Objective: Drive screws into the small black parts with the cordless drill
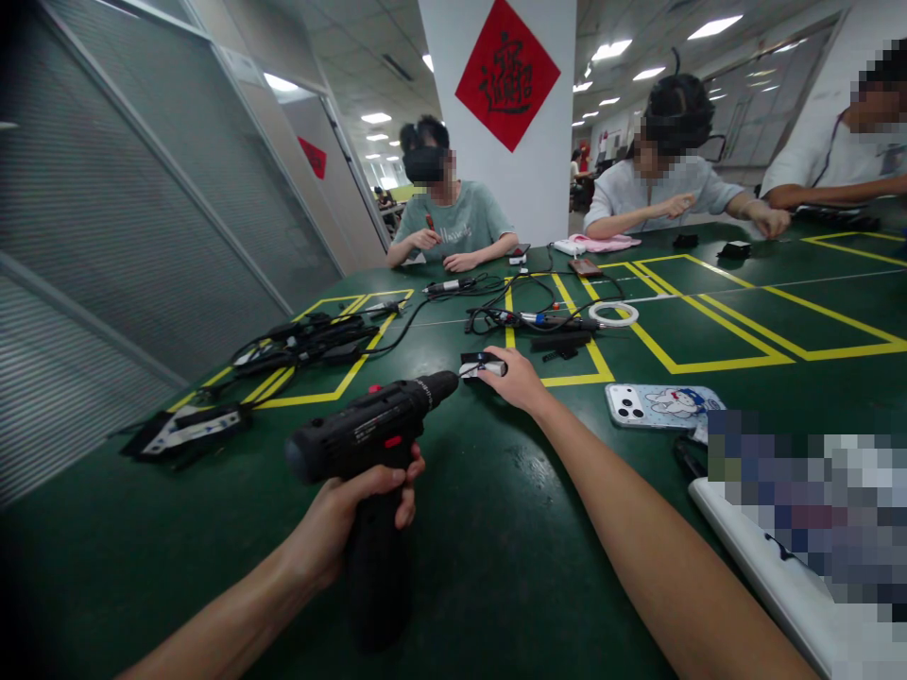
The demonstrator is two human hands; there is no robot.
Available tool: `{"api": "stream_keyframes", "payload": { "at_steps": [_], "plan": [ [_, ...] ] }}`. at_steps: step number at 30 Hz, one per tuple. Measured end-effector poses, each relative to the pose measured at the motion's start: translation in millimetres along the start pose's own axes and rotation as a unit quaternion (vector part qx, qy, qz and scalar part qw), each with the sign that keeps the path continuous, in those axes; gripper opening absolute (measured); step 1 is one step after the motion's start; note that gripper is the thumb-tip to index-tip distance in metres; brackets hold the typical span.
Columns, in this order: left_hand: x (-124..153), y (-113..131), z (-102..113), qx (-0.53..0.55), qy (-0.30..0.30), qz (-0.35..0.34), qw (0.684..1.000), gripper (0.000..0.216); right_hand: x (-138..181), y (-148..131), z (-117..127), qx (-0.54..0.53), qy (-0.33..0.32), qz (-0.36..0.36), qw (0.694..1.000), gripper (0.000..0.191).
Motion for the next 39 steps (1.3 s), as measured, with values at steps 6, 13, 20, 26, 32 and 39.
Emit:
{"api": "stream_keyframes", "payload": {
  "at_steps": [6,13,20,26,32,39],
  "plan": [
    [0.5,1.9,-1.9,0.007,-0.008,-0.002,1.0,0.026,0.2,-0.8,0.5,0.0,-0.002,0.003,1.0,0.039],
    [0.8,1.9,-2.5,0.01,0.003,0.008,1.0,0.029,0.3,1.1,0.6,-0.003,-0.001,-0.005,1.0,0.042],
    [0.5,-1.1,-1.1,-0.003,0.006,0.01,1.0,0.028,0.0,5.5,-0.2,0.0,-0.002,-0.007,1.0,0.042],
    [0.4,0.9,-1.9,-0.019,-0.006,-0.001,1.0,0.025,0.3,2.9,0.4,-0.005,-0.004,-0.002,1.0,0.041],
    [-1.3,0.3,-0.8,-0.02,-0.005,-0.005,1.0,0.026,0.2,1.8,0.5,-0.004,-0.003,-0.002,1.0,0.041],
    [-0.2,1.2,-2.1,-0.017,-0.004,0.006,1.0,0.026,-0.5,2.9,-0.3,-0.007,-0.005,-0.004,1.0,0.042]
  ]
}}
Point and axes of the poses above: each hand's wrist, its own x-axis away from the middle knuckle, its own z-axis out of the back of the hand, y = z × x, the point moved 5 cm from there along -x, towards the middle knuckle, and after that the axes turned 8 degrees about z, right-handed, at the moved point
